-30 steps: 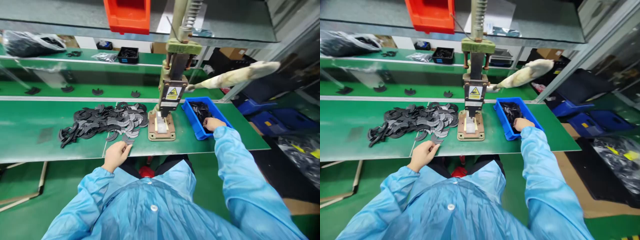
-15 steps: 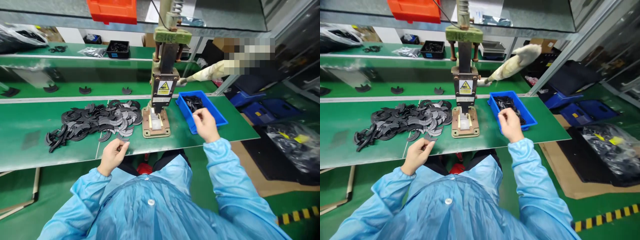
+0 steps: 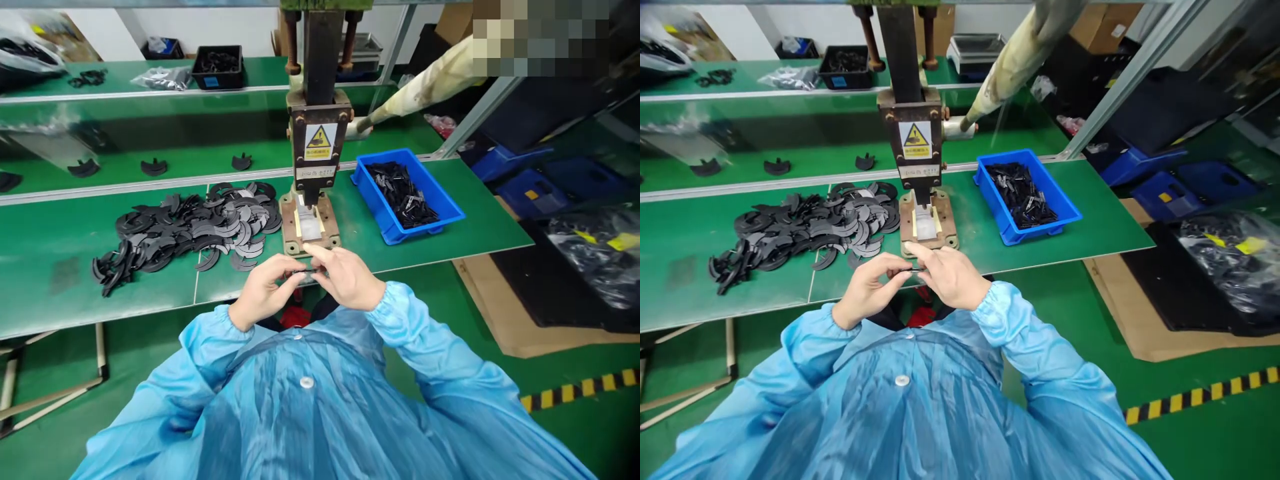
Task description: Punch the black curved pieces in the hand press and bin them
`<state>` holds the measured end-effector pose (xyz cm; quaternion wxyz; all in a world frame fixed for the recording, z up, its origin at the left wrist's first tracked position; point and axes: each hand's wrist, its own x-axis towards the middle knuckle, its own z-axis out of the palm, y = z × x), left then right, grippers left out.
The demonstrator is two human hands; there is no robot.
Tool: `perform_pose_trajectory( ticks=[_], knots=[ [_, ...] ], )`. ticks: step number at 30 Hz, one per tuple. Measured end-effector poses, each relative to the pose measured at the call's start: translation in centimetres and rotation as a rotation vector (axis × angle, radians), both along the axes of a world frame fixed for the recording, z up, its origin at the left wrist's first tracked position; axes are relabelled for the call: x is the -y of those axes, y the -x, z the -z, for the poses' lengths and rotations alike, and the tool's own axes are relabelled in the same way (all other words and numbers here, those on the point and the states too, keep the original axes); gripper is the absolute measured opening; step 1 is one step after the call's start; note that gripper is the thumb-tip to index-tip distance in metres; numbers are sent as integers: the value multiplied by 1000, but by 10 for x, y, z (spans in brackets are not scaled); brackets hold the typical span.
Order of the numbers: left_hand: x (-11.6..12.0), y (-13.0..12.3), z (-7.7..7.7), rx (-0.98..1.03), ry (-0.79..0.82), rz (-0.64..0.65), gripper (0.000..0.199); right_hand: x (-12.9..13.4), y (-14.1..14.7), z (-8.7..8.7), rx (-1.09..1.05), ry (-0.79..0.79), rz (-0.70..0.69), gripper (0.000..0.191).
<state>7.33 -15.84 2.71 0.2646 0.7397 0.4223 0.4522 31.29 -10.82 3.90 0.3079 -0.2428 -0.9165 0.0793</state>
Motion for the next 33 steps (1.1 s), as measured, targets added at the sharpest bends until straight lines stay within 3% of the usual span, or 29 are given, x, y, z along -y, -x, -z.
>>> perform_pose_trajectory(
  ticks=[6,13,17,19,23,27,29,33],
  knots=[
    [12,6,8,24,51,-108,27,-3,-2,3,-43,-83,-15,77],
    [18,11,13,-17,36,-122,27,-3,0,6,-88,-135,-39,84],
    [19,11,6,-5,27,-88,25,-3,0,6,-88,-169,-30,83],
    [16,10,0,10,104,-53,23,-4,0,7,-85,-188,-36,83],
    [6,8,-8,146,478,107,28,-5,2,7,-19,-217,-87,75],
    [-7,5,-4,332,766,261,37,-8,0,3,59,-198,-155,64],
    [-16,5,0,384,782,259,44,-11,-6,-3,56,-177,-132,60],
    [-51,11,6,408,614,109,45,-28,-33,-24,-118,-121,109,37]
  ],
)
